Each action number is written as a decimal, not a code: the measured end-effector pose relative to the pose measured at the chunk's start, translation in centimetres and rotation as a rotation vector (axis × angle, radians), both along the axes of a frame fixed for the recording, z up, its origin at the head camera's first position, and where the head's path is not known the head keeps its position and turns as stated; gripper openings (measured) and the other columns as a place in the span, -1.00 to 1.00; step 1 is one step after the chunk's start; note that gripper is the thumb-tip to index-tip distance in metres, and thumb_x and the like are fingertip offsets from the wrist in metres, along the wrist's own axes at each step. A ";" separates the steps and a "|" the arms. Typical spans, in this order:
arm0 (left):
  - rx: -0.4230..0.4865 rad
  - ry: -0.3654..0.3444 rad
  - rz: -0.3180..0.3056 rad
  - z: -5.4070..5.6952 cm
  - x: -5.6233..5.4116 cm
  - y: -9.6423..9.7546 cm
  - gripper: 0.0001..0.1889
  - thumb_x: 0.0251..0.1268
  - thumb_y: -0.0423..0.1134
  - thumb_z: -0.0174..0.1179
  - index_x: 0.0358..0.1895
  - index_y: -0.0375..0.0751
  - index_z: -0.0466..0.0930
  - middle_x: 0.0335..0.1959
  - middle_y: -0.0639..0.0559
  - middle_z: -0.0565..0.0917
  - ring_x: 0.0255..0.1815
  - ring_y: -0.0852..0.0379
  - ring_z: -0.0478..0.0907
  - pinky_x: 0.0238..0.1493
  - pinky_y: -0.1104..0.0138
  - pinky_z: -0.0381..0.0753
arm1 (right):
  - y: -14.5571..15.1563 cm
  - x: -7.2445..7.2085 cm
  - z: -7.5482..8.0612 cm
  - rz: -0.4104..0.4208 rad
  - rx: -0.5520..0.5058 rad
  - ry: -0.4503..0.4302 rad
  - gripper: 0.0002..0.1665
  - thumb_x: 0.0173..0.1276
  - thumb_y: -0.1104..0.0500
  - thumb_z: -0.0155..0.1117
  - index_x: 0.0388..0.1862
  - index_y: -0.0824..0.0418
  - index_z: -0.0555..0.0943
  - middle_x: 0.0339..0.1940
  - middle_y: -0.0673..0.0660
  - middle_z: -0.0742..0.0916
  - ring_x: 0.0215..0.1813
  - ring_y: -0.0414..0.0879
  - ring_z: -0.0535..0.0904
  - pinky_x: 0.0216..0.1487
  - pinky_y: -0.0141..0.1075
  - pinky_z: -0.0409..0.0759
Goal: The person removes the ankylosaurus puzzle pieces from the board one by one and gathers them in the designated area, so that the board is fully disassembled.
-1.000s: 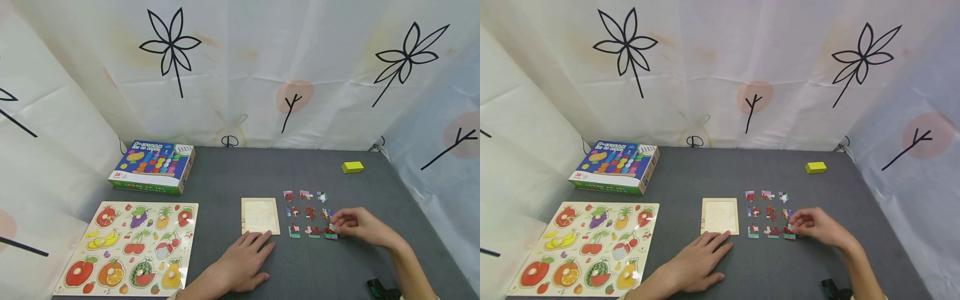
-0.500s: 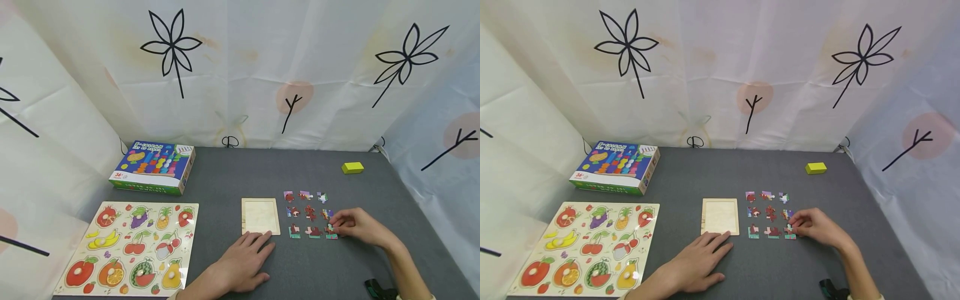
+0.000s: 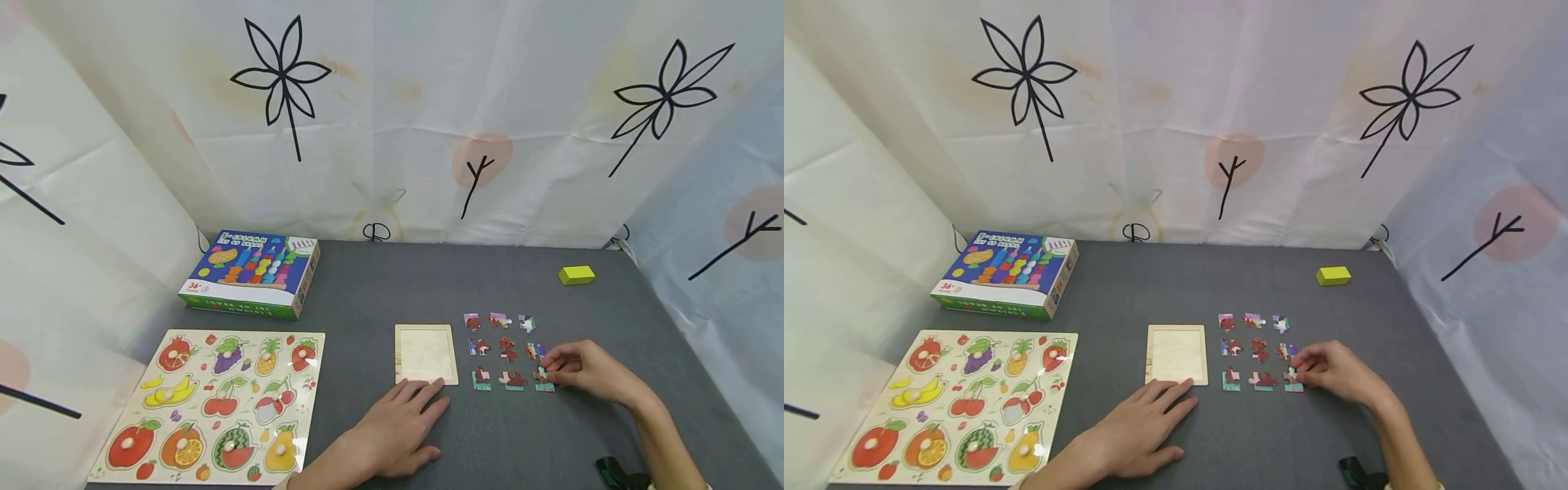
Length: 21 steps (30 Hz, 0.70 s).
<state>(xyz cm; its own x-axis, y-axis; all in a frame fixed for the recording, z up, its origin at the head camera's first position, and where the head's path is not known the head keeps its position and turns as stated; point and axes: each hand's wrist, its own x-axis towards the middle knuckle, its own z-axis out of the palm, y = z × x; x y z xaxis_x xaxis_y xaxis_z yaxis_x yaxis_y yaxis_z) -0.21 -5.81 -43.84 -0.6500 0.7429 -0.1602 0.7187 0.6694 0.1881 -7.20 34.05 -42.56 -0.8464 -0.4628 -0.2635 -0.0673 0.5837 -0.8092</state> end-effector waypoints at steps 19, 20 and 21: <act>0.025 -0.093 -0.007 0.8 -0.5 -1.3 -0.32 0.60 0.27 0.17 0.63 0.12 0.41 0.76 0.15 0.27 0.73 0.13 0.30 0.69 0.05 0.41 | -0.2 0.4 0.5 -0.062 0.072 0.026 -0.77 0.47 0.34 0.43 0.00 0.49 0.73 -0.20 0.20 0.81 -0.27 -0.35 0.72 -0.24 -0.37 0.76; 0.030 -0.108 -0.001 1.0 -0.4 -1.6 -0.33 0.60 0.28 0.17 0.63 0.13 0.41 0.76 0.15 0.28 0.73 0.12 0.30 0.69 0.05 0.41 | -0.2 0.4 0.6 -0.072 0.082 0.033 -0.78 0.47 0.34 0.44 0.00 0.47 0.73 -0.20 0.19 0.81 -0.27 -0.34 0.72 -0.24 -0.37 0.77; 0.035 -0.125 0.007 1.1 -0.4 -1.8 -0.33 0.59 0.28 0.17 0.63 0.14 0.41 0.76 0.14 0.28 0.72 0.10 0.30 0.69 0.05 0.40 | -0.2 0.5 0.8 -0.082 0.097 0.049 -0.78 0.46 0.33 0.44 -0.01 0.46 0.74 -0.19 0.18 0.82 -0.27 -0.35 0.72 -0.24 -0.37 0.77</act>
<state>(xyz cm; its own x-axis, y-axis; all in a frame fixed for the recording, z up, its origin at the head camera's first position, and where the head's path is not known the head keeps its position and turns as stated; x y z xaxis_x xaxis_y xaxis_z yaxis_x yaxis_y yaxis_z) -0.65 -7.66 -42.72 -0.6318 0.7449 -0.2145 0.6836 0.6659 0.2988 -6.74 33.82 -41.78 -0.8934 -0.3656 -0.2612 -0.0537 0.6640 -0.7458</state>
